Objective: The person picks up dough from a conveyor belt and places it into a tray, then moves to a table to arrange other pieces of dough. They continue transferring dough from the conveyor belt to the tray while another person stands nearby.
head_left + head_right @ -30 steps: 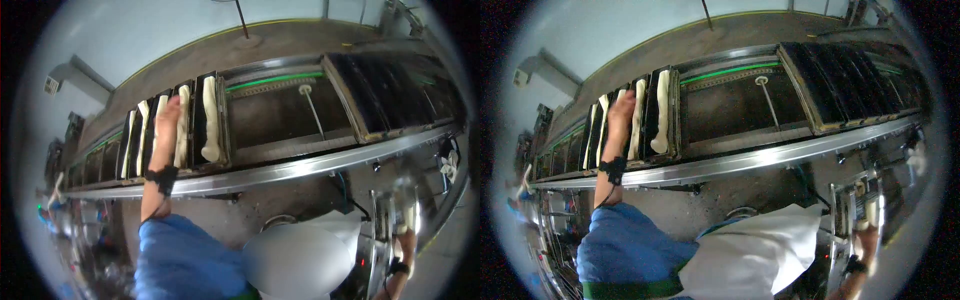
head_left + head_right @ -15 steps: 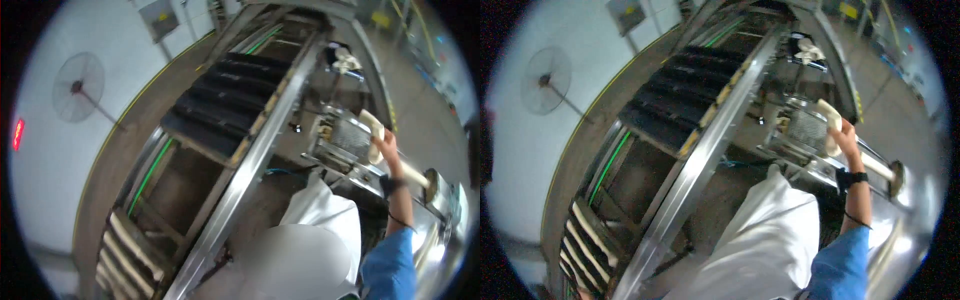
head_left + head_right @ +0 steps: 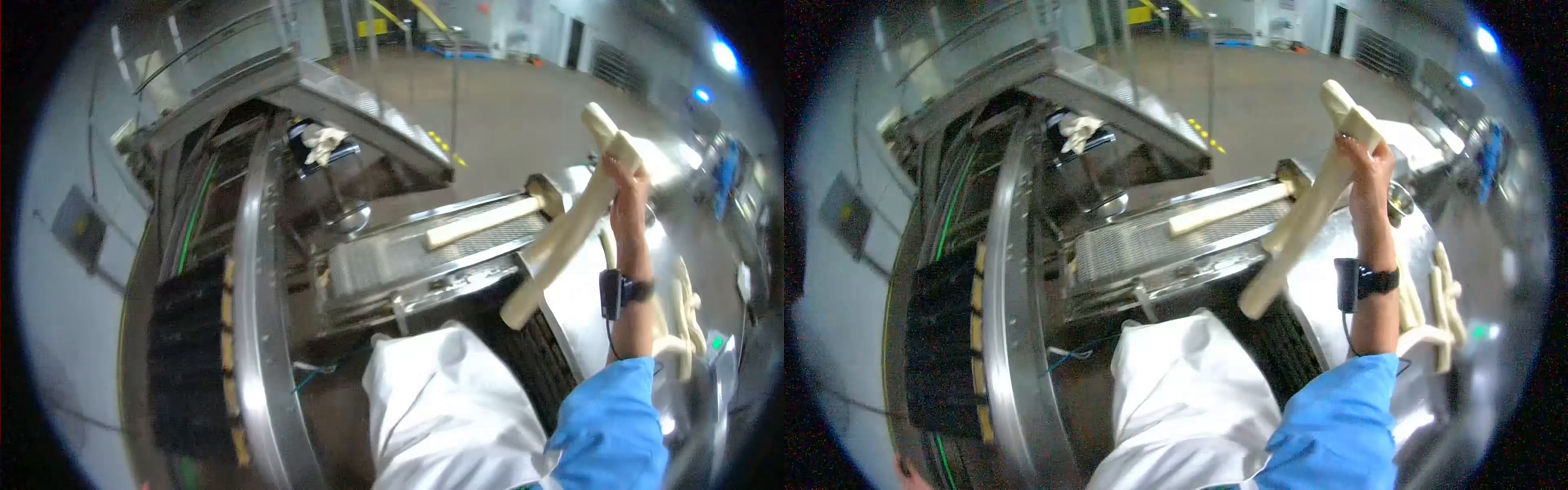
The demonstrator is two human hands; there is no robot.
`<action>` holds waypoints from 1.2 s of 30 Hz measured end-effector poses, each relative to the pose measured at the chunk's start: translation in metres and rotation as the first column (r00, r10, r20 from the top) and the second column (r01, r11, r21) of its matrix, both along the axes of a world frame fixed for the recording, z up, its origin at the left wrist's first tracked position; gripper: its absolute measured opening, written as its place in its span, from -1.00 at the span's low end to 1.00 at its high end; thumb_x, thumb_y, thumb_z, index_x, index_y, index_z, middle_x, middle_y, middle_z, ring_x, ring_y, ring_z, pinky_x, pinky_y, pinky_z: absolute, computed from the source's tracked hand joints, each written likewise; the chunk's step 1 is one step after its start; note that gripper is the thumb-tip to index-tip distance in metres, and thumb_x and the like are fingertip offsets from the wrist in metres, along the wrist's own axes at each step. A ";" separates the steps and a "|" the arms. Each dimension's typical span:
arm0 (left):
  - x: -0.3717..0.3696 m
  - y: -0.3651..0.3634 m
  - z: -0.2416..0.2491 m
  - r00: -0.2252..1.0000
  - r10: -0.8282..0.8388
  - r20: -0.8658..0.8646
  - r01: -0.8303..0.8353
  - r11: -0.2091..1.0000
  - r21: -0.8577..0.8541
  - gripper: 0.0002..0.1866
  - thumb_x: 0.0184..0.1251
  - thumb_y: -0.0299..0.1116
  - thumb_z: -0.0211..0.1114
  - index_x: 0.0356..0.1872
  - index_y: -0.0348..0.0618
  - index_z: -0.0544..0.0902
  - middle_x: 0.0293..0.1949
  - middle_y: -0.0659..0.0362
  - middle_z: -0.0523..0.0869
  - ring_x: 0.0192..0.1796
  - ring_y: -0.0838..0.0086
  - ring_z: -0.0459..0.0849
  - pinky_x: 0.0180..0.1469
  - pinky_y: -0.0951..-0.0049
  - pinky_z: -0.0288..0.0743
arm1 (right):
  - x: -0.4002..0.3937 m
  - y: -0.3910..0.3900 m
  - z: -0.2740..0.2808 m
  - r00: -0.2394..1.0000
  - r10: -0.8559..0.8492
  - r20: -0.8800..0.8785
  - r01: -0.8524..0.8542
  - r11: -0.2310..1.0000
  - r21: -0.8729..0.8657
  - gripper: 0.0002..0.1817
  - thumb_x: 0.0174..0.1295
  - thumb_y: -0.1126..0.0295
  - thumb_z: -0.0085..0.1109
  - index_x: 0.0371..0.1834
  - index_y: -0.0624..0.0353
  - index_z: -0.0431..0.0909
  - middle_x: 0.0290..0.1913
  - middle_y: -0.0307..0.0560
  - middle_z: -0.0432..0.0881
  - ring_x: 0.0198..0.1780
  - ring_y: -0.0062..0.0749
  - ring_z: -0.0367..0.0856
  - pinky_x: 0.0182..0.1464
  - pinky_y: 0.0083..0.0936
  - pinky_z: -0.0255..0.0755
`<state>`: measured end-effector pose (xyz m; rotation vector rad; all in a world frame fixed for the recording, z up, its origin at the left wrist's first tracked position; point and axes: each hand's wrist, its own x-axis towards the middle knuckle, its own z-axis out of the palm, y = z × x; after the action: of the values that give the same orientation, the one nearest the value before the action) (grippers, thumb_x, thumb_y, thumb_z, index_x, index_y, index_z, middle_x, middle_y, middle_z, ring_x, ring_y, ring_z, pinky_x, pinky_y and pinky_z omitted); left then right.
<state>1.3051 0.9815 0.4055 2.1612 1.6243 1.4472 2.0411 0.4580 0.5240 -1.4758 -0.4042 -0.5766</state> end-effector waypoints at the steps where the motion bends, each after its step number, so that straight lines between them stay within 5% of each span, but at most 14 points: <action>1: 0.040 0.038 -0.013 0.983 -0.182 0.029 0.183 0.982 -0.041 -0.70 0.37 -0.45 0.14 0.09 -0.30 0.53 0.06 0.01 0.64 0.12 0.21 0.58 0.24 0.28 0.37 | -0.001 -0.014 0.000 0.999 -0.040 0.005 0.040 0.999 0.005 -0.63 0.03 0.33 0.32 -0.11 0.28 0.58 -0.32 -0.14 0.62 -0.30 -0.48 0.58 -0.22 -0.50 0.46; 6: 0.329 0.007 -0.017 0.793 -0.603 0.084 0.605 0.764 -0.225 -0.69 0.21 -0.60 0.22 0.01 -0.27 0.58 0.00 0.12 0.63 0.11 0.38 0.56 0.23 0.40 0.36 | 0.059 -0.100 -0.090 0.939 -0.312 -0.146 0.170 0.788 -0.592 -0.53 0.00 0.22 0.27 -0.05 0.29 0.59 -0.36 -0.12 0.67 -0.37 -0.40 0.62 -0.24 -0.45 0.53; 7: 0.374 -0.002 -0.026 0.744 -0.658 0.117 0.661 0.698 -0.276 -0.68 0.19 -0.58 0.25 0.00 -0.25 0.60 -0.01 0.10 0.65 0.11 0.36 0.57 0.22 0.38 0.36 | 0.052 -0.118 -0.109 0.879 -0.385 -0.280 0.049 0.658 -0.752 -0.45 -0.03 0.19 0.31 0.04 0.24 0.56 -0.17 0.04 0.66 -0.15 -0.22 0.64 -0.07 -0.30 0.52; 9: 0.455 -0.061 -0.021 0.602 -0.798 0.033 0.752 0.553 -0.360 -0.70 0.18 -0.57 0.24 -0.02 -0.22 0.61 -0.01 0.10 0.65 0.10 0.33 0.58 0.22 0.34 0.37 | 0.025 -0.156 -0.183 0.809 -0.555 -0.191 0.031 0.366 -0.930 -0.10 -0.09 0.05 0.40 0.38 0.04 0.27 0.28 0.27 0.35 0.36 0.19 0.25 0.32 0.02 0.21; 10: 0.488 -0.076 -0.036 0.510 -0.857 0.077 0.809 0.447 -0.382 -0.69 0.17 -0.55 0.26 -0.02 -0.21 0.61 0.00 0.08 0.64 0.11 0.30 0.58 0.22 0.34 0.37 | 0.000 -0.160 -0.195 0.707 -0.688 -0.163 -0.145 0.084 -0.986 -0.02 -0.04 -0.02 0.34 0.49 -0.05 0.11 0.34 0.28 0.30 0.38 0.26 0.20 0.35 0.18 0.11; 11: 0.518 -0.089 -0.050 0.409 -0.905 0.120 0.853 0.332 -0.402 -0.68 0.15 -0.54 0.28 -0.03 -0.20 0.61 0.01 0.07 0.64 0.11 0.28 0.58 0.22 0.33 0.37 | -0.020 -0.174 -0.225 0.705 -0.705 0.078 0.009 -0.100 -0.995 -0.06 -0.01 -0.01 0.27 0.51 -0.14 0.10 0.42 0.25 0.19 0.40 0.31 0.14 0.38 0.30 -0.03; 17: 0.649 -0.168 -0.072 0.023 -0.989 -0.146 0.885 0.088 -0.457 -0.62 0.12 -0.49 0.31 0.02 -0.22 0.59 0.04 -0.05 0.61 0.17 0.08 0.52 0.23 0.24 0.38 | -0.114 -0.199 -0.200 0.595 -0.804 0.008 -0.051 -0.048 -0.998 -0.12 -0.03 0.09 0.33 0.46 -0.21 0.21 0.46 0.20 0.14 0.39 0.31 0.14 0.34 0.18 0.10; 21: 0.718 -0.157 -0.115 -0.060 -0.948 -0.314 0.938 0.055 -0.344 -0.48 0.12 -0.40 0.33 0.14 -0.30 0.49 0.05 -0.16 0.59 0.16 -0.02 0.52 0.22 0.11 0.37 | -0.150 -0.207 -0.232 0.693 -0.699 0.178 0.306 0.060 -0.950 -0.39 -0.21 0.30 0.32 0.03 0.20 0.52 0.24 0.21 0.37 0.12 0.17 0.34 0.12 -0.07 0.30; 23: 0.727 -0.148 -0.127 0.053 -0.875 -0.481 0.772 0.342 -0.536 -0.44 0.12 -0.27 0.39 0.15 -0.30 0.51 0.06 -0.21 0.60 0.14 -0.04 0.55 0.16 0.14 0.43 | -0.155 -0.197 -0.219 0.718 -0.675 0.170 0.295 0.074 -0.953 -0.42 -0.22 0.28 0.35 -0.07 0.34 0.49 0.19 0.17 0.39 0.12 0.12 0.32 0.12 -0.05 0.28; 25: 0.724 -0.129 -0.142 0.062 -0.881 -0.469 0.815 0.316 -0.485 -0.39 0.09 -0.17 0.41 0.15 -0.30 0.51 0.00 -0.21 0.62 0.08 -0.07 0.58 0.11 0.10 0.45 | -0.150 -0.199 -0.214 0.723 -0.685 0.086 0.233 0.126 -0.964 -0.36 -0.25 0.21 0.41 -0.10 0.40 0.46 0.18 0.22 0.35 0.21 0.18 0.25 0.22 0.03 0.20; 29: 0.700 -0.130 -0.138 0.167 -0.826 -0.538 0.810 0.426 -0.403 -0.43 0.04 -0.19 0.43 0.09 -0.22 0.56 -0.13 -0.16 0.65 -0.04 -0.05 0.62 0.02 0.06 0.47 | -0.119 -0.216 -0.227 0.707 -0.686 0.171 0.281 0.050 -0.958 -0.09 -0.26 0.00 0.48 0.17 0.30 0.37 0.34 0.40 0.17 0.44 0.40 -0.02 0.39 0.30 -0.13; 31: 0.687 -0.129 -0.139 0.225 -0.812 -0.538 0.821 0.456 -0.345 -0.46 0.00 -0.19 0.44 0.05 -0.18 0.60 -0.19 -0.13 0.67 -0.10 -0.04 0.63 -0.03 0.06 0.49 | -0.087 -0.219 -0.216 0.605 -0.795 -0.044 0.051 0.094 -0.994 0.10 -0.24 -0.12 0.45 0.42 0.10 0.19 0.44 0.43 0.06 0.47 0.41 -0.08 0.39 0.33 -0.16; 32: 0.683 -0.126 -0.144 0.215 -0.853 -0.477 0.836 0.413 -0.362 -0.47 -0.01 -0.21 0.45 0.05 -0.17 0.60 -0.19 -0.12 0.67 -0.10 -0.04 0.63 -0.04 0.07 0.49 | -0.071 -0.217 -0.208 0.567 -0.817 -0.104 -0.036 0.102 -0.994 0.18 -0.25 -0.16 0.42 0.53 -0.18 0.02 0.49 0.38 0.00 0.48 0.35 -0.06 0.37 0.39 -0.14; 36: 0.662 -0.136 -0.147 0.154 -0.948 -0.278 0.852 0.271 -0.449 -0.48 0.00 -0.26 0.45 0.04 -0.20 0.60 -0.16 -0.12 0.69 -0.10 -0.04 0.63 -0.04 0.08 0.49 | -0.019 -0.200 -0.209 0.567 -0.819 -0.085 -0.062 0.060 -0.996 0.13 -0.30 -0.10 0.45 0.49 -0.33 0.10 0.48 0.26 0.07 0.48 0.21 0.04 0.33 0.46 -0.10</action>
<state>1.9675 0.8458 0.2586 2.6436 0.0892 0.2791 2.0218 0.2578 0.3148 -3.0661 0.5212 -0.0655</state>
